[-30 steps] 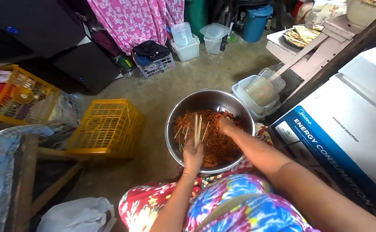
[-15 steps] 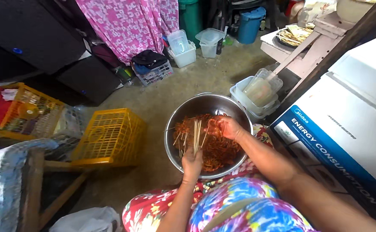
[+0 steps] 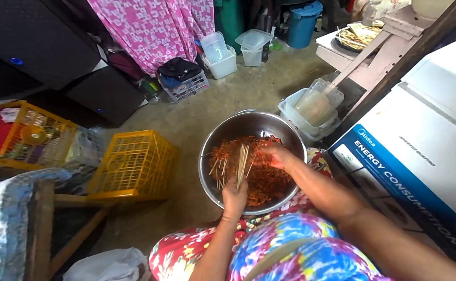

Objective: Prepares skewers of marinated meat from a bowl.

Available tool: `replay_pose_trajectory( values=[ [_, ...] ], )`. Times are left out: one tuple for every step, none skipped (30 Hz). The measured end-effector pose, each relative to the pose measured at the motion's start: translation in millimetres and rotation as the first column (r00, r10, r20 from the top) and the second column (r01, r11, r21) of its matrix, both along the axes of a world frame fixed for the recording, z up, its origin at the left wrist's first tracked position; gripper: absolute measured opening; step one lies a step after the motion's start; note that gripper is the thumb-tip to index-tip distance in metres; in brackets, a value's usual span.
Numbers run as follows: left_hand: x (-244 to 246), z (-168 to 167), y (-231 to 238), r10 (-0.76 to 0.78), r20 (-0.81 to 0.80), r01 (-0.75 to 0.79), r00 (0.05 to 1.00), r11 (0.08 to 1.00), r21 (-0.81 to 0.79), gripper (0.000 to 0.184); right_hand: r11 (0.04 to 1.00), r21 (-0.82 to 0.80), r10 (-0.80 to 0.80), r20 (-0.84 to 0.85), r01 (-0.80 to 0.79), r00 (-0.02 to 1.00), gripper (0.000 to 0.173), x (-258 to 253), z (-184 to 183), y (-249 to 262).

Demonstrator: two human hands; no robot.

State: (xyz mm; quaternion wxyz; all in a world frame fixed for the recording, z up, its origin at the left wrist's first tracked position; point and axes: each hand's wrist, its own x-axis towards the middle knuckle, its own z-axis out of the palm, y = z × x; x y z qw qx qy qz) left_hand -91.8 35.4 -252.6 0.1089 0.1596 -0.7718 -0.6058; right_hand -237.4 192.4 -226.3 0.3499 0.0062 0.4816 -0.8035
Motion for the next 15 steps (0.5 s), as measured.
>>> replay_pose_trajectory(
  values=[
    [0.0, 0.2, 0.2, 0.002, 0.004, -0.002, 1.000, 1.000, -0.007, 0.016, 1.000, 0.024, 0.005, -0.037, -0.004, 0.999, 0.015, 0.2, -1.3, 0.1],
    [-0.1, 0.3, 0.2, 0.001, 0.006, -0.001, 1.000, 1.000, -0.012, 0.016, 0.998, 0.055, 0.009, -0.075, -0.005, 0.997, 0.018, 0.2, -2.4, 0.2],
    [-0.2, 0.1, 0.1, 0.001, 0.009, 0.000, 1.000, 1.000, -0.015, 0.016, 0.996, 0.090, 0.011, -0.114, -0.001, 0.993, 0.020, -0.3, -4.6, 0.2],
    [-0.2, 0.2, -0.2, -0.001, 0.013, 0.001, 1.000, 1.000, -0.015, 0.016, 0.993, 0.122, 0.010, -0.144, 0.008, 0.989, 0.019, -0.7, -6.2, -0.3],
    [-0.4, 0.1, -0.3, -0.001, 0.016, 0.001, 1.000, 1.000, -0.014, 0.016, 0.990, 0.140, 0.012, -0.157, 0.010, 0.987, 0.016, -0.4, -6.0, -0.8],
    [-0.7, -0.2, -0.3, 0.000, 0.019, 0.000, 1.000, 1.000, -0.012, 0.016, 0.990, 0.141, 0.018, -0.155, 0.004, 0.988, 0.013, -0.3, -5.4, -0.7],
    [-1.0, 0.0, -0.3, -0.001, 0.023, 0.001, 1.000, 1.000, -0.012, 0.016, 0.991, 0.134, 0.020, -0.142, -0.001, 0.990, 0.012, -0.2, -4.4, -0.8],
    [-1.2, 0.3, -0.1, 0.002, 0.027, -0.002, 1.000, 1.000, -0.014, 0.016, 0.992, 0.126, 0.023, -0.127, -0.007, 0.992, 0.012, -0.1, -3.3, -1.3],
    [-1.2, 0.5, 0.1, 0.004, 0.032, -0.004, 0.999, 1.000, -0.014, 0.016, 0.993, 0.119, 0.028, -0.114, -0.014, 0.993, 0.013, 0.0, -2.3, -1.6],
    [-1.0, 0.7, 0.1, 0.002, 0.037, -0.002, 0.999, 1.000, -0.015, 0.017, 0.992, 0.125, 0.032, -0.108, -0.018, 0.994, 0.014, 0.4, -1.6, -2.1],
    [-0.8, 0.9, 0.1, 0.003, 0.039, -0.003, 0.999, 1.000, -0.020, 0.017, 0.990, 0.139, 0.031, -0.108, -0.016, 0.994, 0.016, 1.2, -1.2, -3.1],
    [-0.6, 0.8, 0.0, 0.003, 0.040, -0.002, 0.999, 1.000, -0.029, 0.017, 0.988, 0.152, 0.026, -0.107, -0.010, 0.994, 0.018, 2.0, -0.6, -4.2],
    [-0.5, 1.1, -0.2, 0.001, 0.045, 0.001, 0.999, 0.999, -0.044, 0.017, 0.986, 0.165, 0.019, -0.102, -0.002, 0.995, 0.019, 2.4, 0.1, -5.4],
    [-0.3, 2.1, -0.5, -0.002, 0.050, 0.005, 0.999, 0.998, -0.062, 0.018, 0.984, 0.180, 0.007, -0.090, 0.009, 0.996, 0.021, 2.4, 1.1, -6.6],
    [-0.3, 2.1, -0.8, -0.004, 0.049, 0.007, 0.999, 0.997, -0.071, 0.018, 0.981, 0.193, -0.013, -0.075, 0.027, 0.997, 0.022, 1.6, 1.4, -7.7]
  ],
)
